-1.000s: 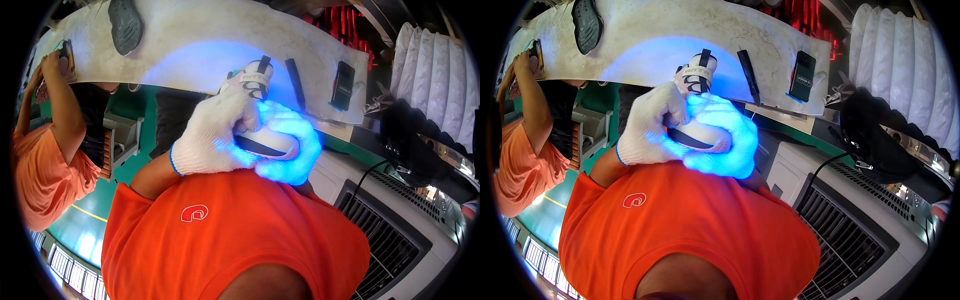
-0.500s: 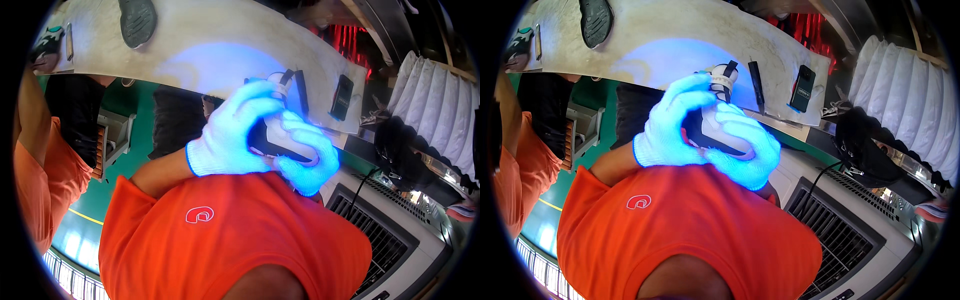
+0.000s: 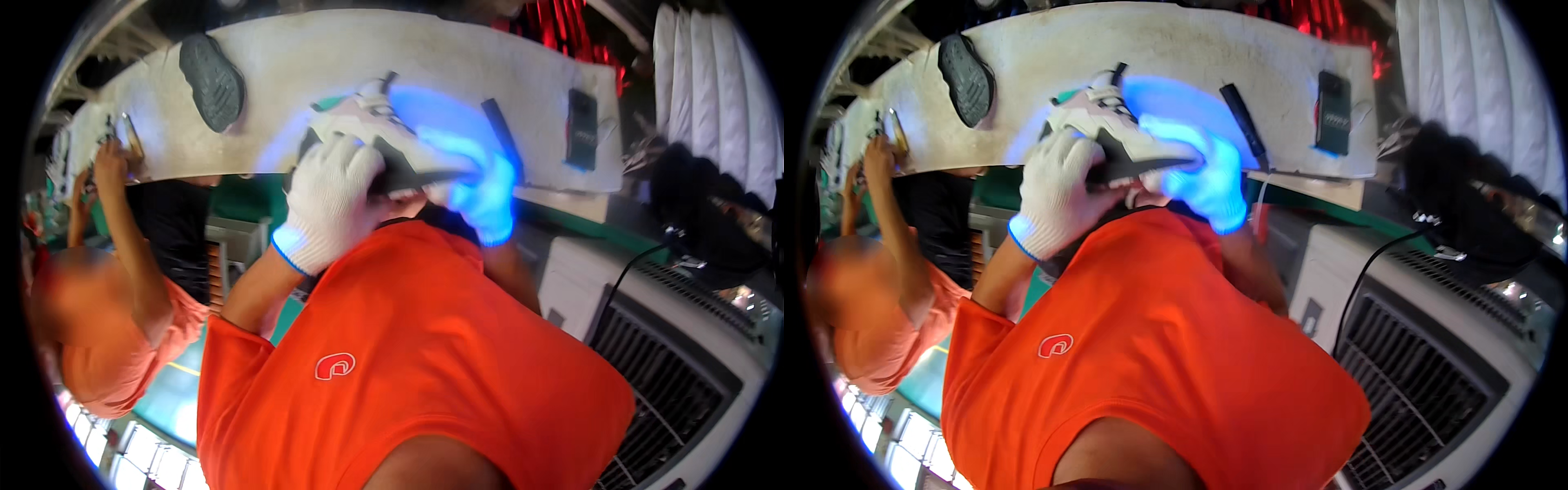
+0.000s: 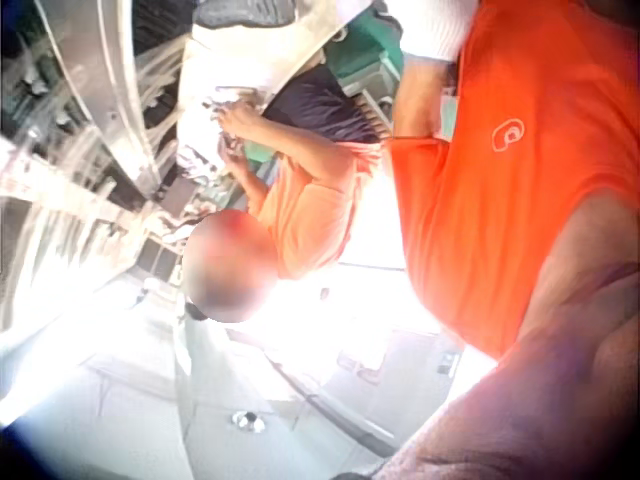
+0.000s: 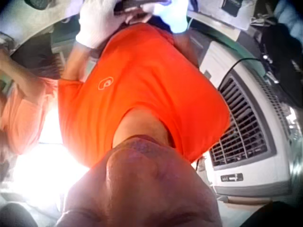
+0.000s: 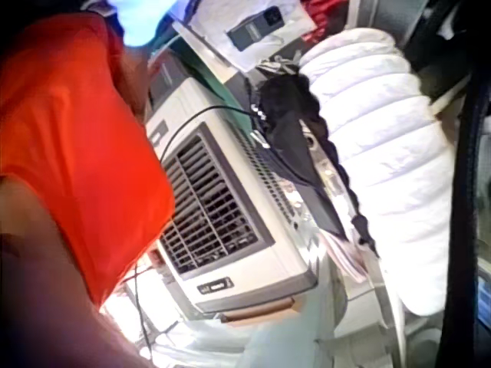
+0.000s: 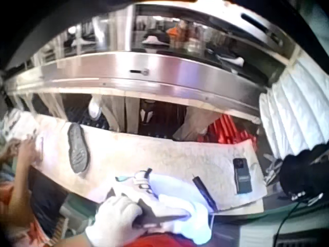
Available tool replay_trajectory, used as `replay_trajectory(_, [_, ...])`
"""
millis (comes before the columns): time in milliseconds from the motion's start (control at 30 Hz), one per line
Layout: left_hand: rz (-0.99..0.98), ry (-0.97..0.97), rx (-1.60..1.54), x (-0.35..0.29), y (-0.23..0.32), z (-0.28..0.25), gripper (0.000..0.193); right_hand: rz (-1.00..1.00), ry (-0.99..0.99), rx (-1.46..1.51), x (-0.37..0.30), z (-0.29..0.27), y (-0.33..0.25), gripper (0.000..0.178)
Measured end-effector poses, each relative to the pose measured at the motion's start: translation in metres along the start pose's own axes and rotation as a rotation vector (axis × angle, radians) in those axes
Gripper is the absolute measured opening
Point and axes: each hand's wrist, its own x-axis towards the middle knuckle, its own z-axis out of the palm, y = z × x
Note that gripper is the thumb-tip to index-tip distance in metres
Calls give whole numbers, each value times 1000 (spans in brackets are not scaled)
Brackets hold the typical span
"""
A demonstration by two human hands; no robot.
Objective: The person uses a handheld UV light to inspect a sneaker on a factory assembly line. They rotate the shoe to examine the sole, sides, and laces, then place it on the conveyor belt. The person repeats this process with a second sneaker, using the UV light to check for defects or cleanliness.
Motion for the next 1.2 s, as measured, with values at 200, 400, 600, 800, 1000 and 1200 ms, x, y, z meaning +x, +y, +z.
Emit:
replay_trajectory(200, [141, -266, 222, 32, -26, -18, 51, 312, -183, -80, 28, 16, 18, 74])
replay_trajectory(400, [-129, -243, 121, 32, -30, -11, 61, 21, -151, -304, 41, 12, 19, 75])
replay_trajectory(600, [-237, -341, 4, 45, -16, -19, 74, -95, -74, -366, 42, 19, 15, 72])
replay_trajectory(800, [-176, -361, -51, 53, -24, -24, 99, -43, -78, -294, 44, 16, 17, 70])
replay_trajectory(1000, [-293, -305, -109, 51, -30, -17, 90, 56, -143, -151, 54, 11, 10, 69])
replay_trajectory(1200, [-173, -178, -113, 55, -35, -8, 77, 282, -398, -388, 102, 4, -24, 54])
